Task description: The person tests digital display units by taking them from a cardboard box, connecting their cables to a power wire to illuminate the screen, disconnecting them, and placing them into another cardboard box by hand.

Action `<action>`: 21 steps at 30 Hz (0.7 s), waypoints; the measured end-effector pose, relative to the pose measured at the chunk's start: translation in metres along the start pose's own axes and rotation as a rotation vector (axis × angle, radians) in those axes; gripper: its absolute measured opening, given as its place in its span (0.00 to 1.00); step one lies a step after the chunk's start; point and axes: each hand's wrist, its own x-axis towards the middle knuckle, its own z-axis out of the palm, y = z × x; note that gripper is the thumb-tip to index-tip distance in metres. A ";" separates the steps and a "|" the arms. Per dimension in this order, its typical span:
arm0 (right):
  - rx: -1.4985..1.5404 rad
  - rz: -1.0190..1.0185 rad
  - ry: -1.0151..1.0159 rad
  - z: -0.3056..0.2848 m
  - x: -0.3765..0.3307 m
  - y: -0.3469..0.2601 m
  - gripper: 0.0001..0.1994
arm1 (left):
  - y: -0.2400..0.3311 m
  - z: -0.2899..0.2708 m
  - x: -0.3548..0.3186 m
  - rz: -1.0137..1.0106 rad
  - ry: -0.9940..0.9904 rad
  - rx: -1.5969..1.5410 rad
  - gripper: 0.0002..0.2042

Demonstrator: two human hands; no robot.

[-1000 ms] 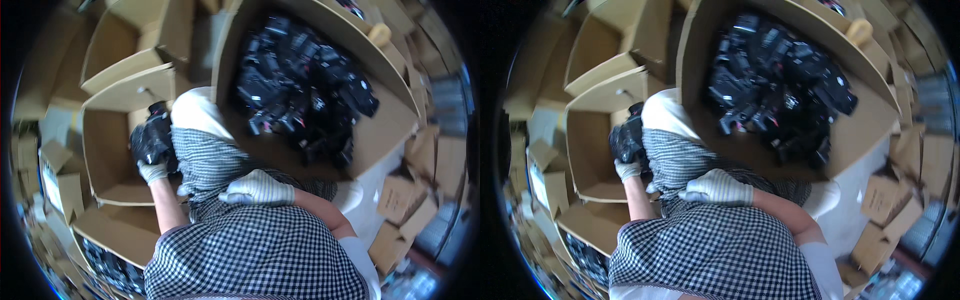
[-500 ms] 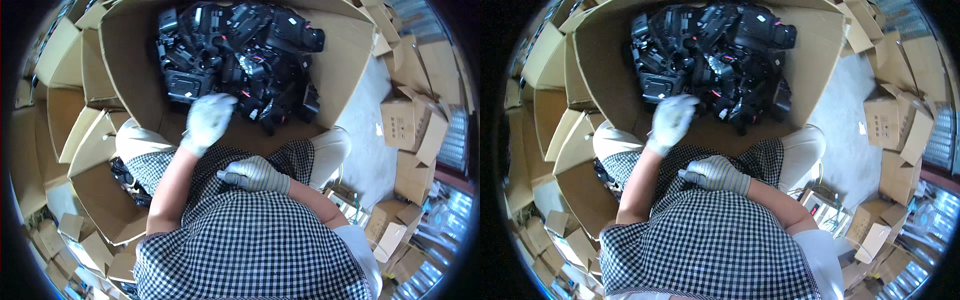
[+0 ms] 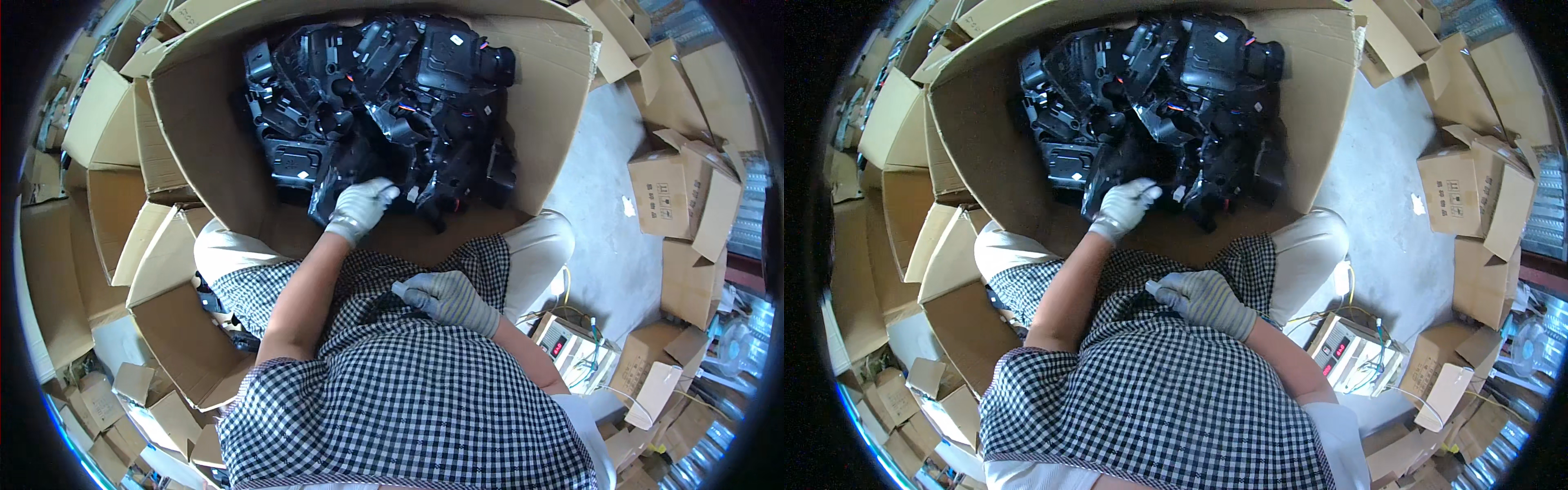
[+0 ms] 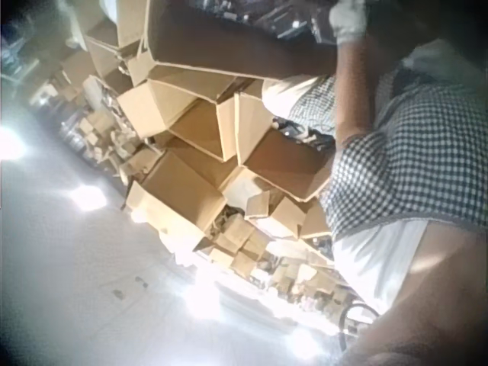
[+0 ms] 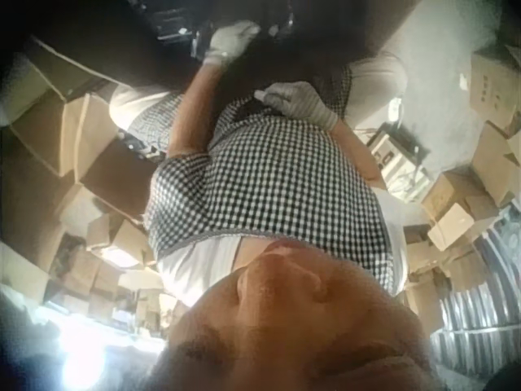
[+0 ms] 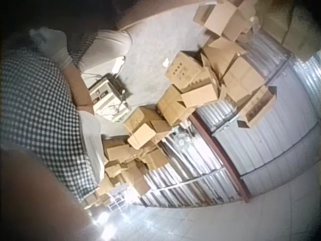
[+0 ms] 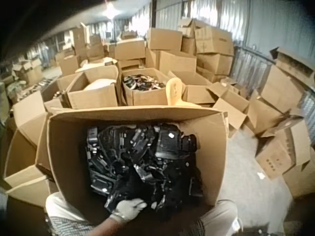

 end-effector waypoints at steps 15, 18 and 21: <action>0.759 0.374 0.291 -0.082 0.085 -0.041 0.14 | 0.077 -0.111 -0.072 0.175 0.292 -0.843 0.20; 0.704 0.434 0.215 -0.082 0.093 -0.044 0.14 | 0.084 -0.116 -0.078 0.168 0.255 -0.769 0.17; 0.796 0.485 0.141 -0.075 0.094 -0.043 0.15 | 0.087 -0.122 -0.078 0.311 0.352 -0.202 0.15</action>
